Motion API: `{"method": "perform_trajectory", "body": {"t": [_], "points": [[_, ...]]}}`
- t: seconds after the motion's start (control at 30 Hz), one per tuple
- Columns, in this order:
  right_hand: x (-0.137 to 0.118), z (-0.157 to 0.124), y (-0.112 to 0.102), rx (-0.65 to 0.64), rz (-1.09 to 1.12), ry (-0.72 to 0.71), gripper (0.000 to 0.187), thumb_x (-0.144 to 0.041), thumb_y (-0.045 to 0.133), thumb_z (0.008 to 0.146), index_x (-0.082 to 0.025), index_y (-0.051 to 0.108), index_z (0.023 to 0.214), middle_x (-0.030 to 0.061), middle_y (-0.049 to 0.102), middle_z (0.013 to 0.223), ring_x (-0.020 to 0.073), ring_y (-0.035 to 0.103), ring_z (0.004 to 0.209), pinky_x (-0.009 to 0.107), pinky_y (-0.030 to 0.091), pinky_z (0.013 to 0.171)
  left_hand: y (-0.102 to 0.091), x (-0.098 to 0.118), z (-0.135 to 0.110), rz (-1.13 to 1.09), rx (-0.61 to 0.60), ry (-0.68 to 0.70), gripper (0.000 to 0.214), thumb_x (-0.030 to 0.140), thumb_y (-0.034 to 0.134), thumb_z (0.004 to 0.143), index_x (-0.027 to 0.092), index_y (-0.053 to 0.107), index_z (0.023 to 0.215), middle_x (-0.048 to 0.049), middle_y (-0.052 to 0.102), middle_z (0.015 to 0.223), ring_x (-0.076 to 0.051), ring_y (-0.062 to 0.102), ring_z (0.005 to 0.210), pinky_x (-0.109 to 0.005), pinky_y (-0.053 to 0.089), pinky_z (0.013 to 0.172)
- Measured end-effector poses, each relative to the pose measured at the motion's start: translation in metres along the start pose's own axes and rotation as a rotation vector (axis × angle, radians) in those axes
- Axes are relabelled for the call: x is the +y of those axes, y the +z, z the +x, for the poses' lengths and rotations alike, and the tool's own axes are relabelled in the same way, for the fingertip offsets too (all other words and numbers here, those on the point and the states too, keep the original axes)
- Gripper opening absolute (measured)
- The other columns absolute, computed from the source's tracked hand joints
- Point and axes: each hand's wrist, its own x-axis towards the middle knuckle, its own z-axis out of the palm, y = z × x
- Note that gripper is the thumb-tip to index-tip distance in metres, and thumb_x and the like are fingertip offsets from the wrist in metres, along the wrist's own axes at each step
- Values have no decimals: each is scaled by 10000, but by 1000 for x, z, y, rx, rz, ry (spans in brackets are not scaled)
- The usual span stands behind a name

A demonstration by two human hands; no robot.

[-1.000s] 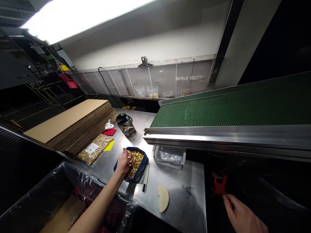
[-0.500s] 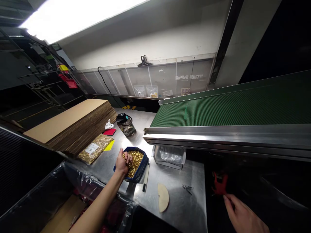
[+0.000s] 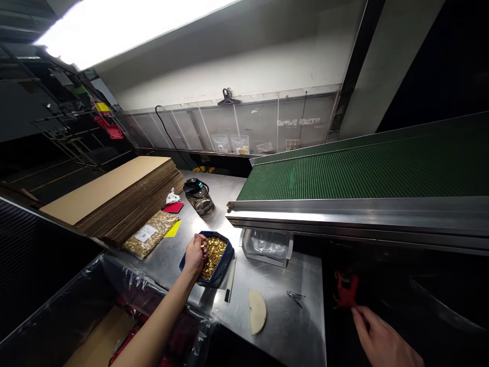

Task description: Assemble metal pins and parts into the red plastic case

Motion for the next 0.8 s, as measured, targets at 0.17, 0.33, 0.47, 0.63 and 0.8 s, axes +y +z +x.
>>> {"method": "perform_trajectory", "body": {"t": [0.17,0.33,0.47,0.63,0.8], "points": [[-13,-5,-5,26,-7,20,744,-712,167,941,-266,664,1269,36,735,1239,254,714,1069,397,586,850,1,2,-1,59,-16,48,376,538,688,901,199,540,837,27,469,660,-115,424,523,-215,352,448],[-15,-5,-7,11,17,29,764,-715,169,926,-251,667,1275,46,738,1241,249,712,1095,396,587,894,-3,10,-4,333,26,96,349,482,704,904,185,589,762,-8,535,688,-158,508,605,-239,459,516],[-13,-5,-7,13,37,35,768,-727,183,915,-259,674,1276,44,743,1237,242,717,1098,384,599,872,-3,23,-10,600,-84,94,238,373,840,800,169,720,782,-43,619,710,-185,542,631,-235,399,523],[-14,-5,-7,16,40,37,782,-727,185,889,-255,682,1263,48,744,1232,254,714,1110,407,590,894,-6,36,-13,838,-225,177,237,290,955,641,181,769,739,-84,648,843,-202,534,741,-227,352,612],[-12,-5,-8,7,16,23,786,-706,152,910,-246,660,1295,50,730,1261,249,704,1126,403,575,892,-15,35,-9,957,-336,184,271,304,931,696,208,813,920,-91,677,1006,-219,584,866,-228,413,784]]}}
